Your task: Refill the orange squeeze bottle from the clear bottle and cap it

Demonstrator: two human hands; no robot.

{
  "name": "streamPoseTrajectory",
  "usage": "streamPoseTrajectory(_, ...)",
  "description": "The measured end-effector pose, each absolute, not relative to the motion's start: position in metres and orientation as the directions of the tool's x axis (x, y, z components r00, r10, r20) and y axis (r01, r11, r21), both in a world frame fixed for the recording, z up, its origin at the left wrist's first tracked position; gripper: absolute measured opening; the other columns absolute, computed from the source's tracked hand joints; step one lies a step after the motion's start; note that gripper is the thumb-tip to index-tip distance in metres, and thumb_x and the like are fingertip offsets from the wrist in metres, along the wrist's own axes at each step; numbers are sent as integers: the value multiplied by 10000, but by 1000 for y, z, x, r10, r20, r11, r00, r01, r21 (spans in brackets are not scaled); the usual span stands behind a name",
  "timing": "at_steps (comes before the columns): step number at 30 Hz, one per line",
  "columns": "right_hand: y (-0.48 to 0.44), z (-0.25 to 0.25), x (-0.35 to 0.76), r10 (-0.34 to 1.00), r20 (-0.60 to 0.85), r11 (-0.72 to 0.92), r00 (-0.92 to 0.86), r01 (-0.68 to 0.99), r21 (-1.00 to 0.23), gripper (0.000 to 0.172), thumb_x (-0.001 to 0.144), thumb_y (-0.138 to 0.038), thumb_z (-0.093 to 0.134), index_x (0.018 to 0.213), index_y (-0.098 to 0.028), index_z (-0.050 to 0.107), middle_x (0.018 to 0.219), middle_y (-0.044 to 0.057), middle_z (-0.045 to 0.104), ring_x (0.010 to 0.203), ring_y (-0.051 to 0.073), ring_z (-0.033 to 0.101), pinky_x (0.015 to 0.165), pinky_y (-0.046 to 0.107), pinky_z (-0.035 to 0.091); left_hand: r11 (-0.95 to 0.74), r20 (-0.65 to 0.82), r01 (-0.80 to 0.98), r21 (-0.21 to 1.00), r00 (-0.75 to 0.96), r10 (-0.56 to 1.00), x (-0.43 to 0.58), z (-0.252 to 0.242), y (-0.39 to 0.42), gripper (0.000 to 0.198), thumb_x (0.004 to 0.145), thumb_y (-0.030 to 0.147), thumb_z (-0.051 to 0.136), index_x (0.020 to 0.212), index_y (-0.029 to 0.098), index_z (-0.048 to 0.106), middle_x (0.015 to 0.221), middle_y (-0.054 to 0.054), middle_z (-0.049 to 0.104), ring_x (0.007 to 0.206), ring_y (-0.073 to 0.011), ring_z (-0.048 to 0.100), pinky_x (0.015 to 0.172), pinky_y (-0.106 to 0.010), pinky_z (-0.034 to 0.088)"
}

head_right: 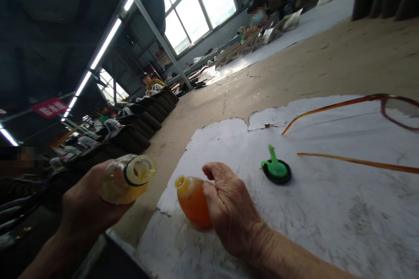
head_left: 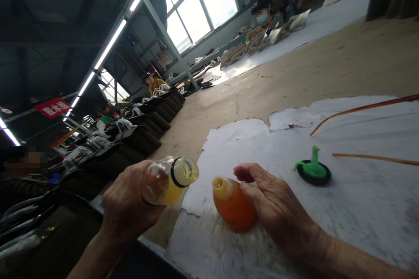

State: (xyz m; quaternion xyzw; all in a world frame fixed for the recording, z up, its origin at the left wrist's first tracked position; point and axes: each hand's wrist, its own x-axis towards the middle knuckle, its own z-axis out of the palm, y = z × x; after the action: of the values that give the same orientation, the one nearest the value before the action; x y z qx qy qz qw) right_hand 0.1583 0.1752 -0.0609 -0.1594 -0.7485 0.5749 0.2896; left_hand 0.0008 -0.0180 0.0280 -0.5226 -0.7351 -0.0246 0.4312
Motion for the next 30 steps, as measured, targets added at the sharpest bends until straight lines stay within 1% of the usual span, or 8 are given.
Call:
streamPoseTrajectory(3,176,-62,159,570,248,289,-783,-91,-953,437,739,-425,323,985,-140,545,980,117,593,920,246,547,788,403,450,488,693,768,-415,-80,716,5,42,-14,507,652,387,694,1072,183,496,914,-95,637,791,-278,629,693,-374,499)
streamPoseTrajectory(6,176,-65,159,573,249,294,-781,-89,-952,426,754,-422,325,994,-144,543,992,113,592,923,243,549,780,398,452,463,690,767,-445,-36,723,8,46,-6,507,660,385,693,1071,175,487,892,-98,637,775,-277,629,677,-372,502)
streamPoseTrajectory(9,175,-65,159,574,255,300,-778,-89,-950,424,749,-413,323,989,-142,544,986,117,593,920,246,549,779,404,452,406,661,788,-463,2,751,8,37,0,480,650,379,696,1031,162,500,875,-107,639,744,-276,629,646,-376,502)
streamPoseTrajectory(13,175,-64,158,570,270,306,-776,-104,-946,432,735,-396,305,984,-138,546,986,123,594,926,241,550,792,401,454,385,623,804,-454,-22,782,4,20,-2,436,653,372,683,985,154,504,812,-92,637,678,-257,621,593,-367,490)
streamPoseTrajectory(25,175,-64,157,572,290,317,-767,-118,-941,425,734,-376,301,977,-132,549,976,123,593,915,241,552,775,404,457,369,604,815,-446,-30,796,3,5,-4,456,625,358,734,962,131,528,812,-85,630,711,-243,616,628,-346,472)
streamPoseTrajectory(30,175,-64,157,574,283,315,-769,-111,-942,419,734,-373,308,980,-136,550,989,120,592,926,238,548,791,399,454,372,596,805,-463,-28,803,0,3,-9,422,653,348,709,971,145,521,814,-79,628,704,-238,612,631,-342,468)
